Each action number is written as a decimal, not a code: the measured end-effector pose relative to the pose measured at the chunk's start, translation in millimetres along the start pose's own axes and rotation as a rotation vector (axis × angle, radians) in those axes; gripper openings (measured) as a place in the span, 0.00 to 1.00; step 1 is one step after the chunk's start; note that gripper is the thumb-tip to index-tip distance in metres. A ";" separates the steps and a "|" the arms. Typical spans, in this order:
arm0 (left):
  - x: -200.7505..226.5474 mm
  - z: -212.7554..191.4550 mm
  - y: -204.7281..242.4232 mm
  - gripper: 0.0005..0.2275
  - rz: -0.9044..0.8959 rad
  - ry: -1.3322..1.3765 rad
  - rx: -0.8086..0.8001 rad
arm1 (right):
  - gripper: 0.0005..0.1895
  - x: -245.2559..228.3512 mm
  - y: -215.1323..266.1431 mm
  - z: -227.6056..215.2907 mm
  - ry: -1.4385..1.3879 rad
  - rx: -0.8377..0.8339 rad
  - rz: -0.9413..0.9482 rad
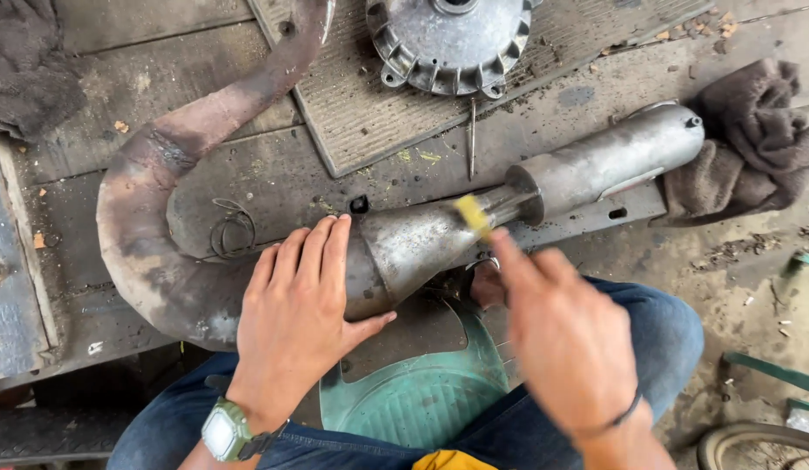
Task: The person sits on a low stool and uses a yellow brush to scrub the surface of a large, curved metal pipe. They rotate the pipe to clean different sections, focusing on the joints and the curved body of the exhaust component.
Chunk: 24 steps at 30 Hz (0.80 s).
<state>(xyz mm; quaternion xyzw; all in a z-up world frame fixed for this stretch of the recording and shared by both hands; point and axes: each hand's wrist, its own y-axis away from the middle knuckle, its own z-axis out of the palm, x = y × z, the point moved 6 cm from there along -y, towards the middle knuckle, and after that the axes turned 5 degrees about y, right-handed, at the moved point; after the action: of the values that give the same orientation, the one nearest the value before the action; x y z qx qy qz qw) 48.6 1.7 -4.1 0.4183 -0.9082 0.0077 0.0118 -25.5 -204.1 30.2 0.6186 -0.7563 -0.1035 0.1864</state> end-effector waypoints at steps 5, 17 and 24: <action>-0.6 2.0 0.8 0.52 -0.021 0.042 -0.010 | 0.37 -22.8 1.0 -12.6 -0.014 -0.058 -0.143; -1.7 2.9 -0.2 0.53 -0.022 0.057 -0.072 | 0.35 -19.3 -31.4 -39.7 0.173 -0.314 -0.143; -1.1 0.0 -1.9 0.51 -0.027 0.059 -0.056 | 0.34 -2.8 -57.9 -35.3 0.128 -0.366 0.044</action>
<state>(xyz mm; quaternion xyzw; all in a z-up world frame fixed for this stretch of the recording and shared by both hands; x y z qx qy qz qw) 50.8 1.3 -4.2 0.4296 -0.9016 -0.0057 0.0502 41.4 -211.1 39.5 0.5631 -0.7247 -0.1955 0.3457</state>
